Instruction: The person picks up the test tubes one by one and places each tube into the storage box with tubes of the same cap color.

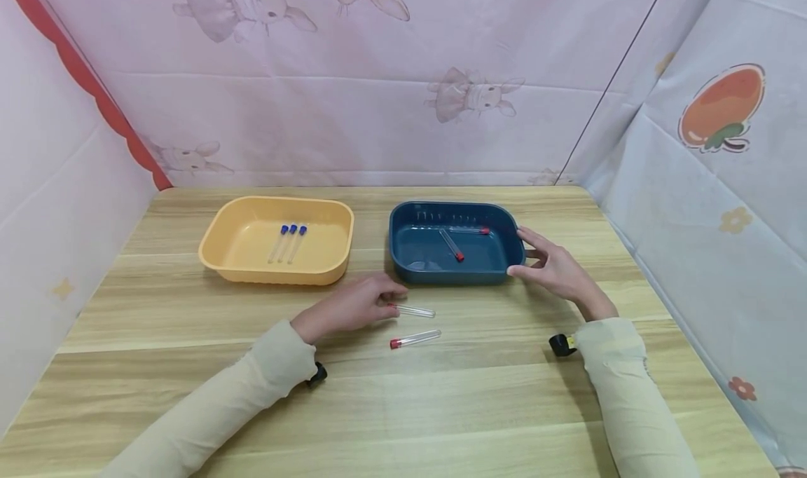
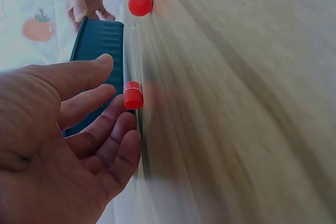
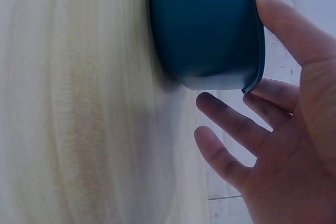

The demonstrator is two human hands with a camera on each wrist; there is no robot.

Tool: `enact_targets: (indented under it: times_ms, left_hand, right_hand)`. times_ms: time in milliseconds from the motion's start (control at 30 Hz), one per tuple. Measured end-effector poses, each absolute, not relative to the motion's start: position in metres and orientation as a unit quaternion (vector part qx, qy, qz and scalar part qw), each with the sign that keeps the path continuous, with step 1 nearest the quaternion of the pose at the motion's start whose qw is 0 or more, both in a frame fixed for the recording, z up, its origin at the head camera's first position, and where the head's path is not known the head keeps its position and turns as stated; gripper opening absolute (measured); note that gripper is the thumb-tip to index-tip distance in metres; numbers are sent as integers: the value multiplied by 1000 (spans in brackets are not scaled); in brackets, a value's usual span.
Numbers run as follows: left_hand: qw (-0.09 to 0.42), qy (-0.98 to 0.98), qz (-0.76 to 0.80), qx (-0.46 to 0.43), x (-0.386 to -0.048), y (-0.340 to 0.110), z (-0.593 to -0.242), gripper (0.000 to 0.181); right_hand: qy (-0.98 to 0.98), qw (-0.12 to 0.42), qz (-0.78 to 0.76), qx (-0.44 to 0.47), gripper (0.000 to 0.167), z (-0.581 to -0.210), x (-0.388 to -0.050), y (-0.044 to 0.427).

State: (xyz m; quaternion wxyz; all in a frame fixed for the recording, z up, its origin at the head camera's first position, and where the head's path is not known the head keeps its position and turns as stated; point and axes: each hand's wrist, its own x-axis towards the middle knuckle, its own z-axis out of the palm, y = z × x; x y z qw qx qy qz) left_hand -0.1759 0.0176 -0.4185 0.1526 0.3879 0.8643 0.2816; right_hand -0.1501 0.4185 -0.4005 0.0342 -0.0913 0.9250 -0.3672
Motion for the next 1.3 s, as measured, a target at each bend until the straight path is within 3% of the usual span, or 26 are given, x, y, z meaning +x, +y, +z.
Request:
enact_targets:
  times_ms: [733,1000,1300]
  left_hand:
    - [148,859,247,423,-176,20,-422,13]
    - [183,883,182,392,-166,19,-413,52]
    - [207,891,151,376,-159,18,-408,59]
  right_hand:
    - [931,42,-354,-85,84,-403,-152,420]
    - [932,41,-350,-83,83,-403,-151,420]
    - [934,37,-347,-81,83,-403,-151,419]
